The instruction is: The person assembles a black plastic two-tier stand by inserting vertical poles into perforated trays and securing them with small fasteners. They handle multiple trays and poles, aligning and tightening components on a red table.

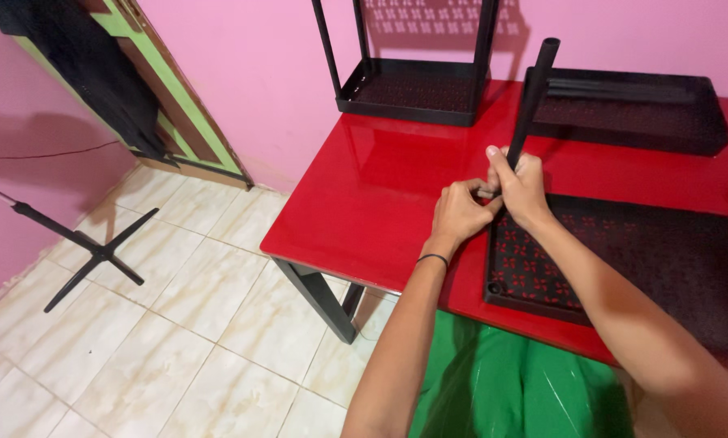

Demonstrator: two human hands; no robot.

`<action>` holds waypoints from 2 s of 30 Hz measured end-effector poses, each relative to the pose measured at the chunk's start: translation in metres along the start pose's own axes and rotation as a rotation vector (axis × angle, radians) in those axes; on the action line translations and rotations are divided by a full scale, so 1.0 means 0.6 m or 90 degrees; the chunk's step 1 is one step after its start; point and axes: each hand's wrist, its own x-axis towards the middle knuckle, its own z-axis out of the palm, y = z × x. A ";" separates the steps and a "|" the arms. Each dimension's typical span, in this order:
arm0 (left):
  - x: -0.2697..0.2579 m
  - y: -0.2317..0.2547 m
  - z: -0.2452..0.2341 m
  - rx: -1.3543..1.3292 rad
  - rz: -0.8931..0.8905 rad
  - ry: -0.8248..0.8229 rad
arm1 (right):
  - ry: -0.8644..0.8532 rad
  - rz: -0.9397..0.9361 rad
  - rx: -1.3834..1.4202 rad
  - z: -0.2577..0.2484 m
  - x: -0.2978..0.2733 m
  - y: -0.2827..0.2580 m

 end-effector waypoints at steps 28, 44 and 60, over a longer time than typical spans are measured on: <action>-0.002 0.005 -0.004 -0.025 -0.010 -0.017 | -0.107 0.060 0.064 -0.016 0.018 0.028; 0.000 0.000 0.001 -0.013 -0.020 -0.014 | 0.092 0.031 0.053 0.011 -0.014 0.037; 0.000 0.007 -0.004 -0.004 -0.011 -0.022 | -0.093 0.120 0.148 -0.018 0.021 0.017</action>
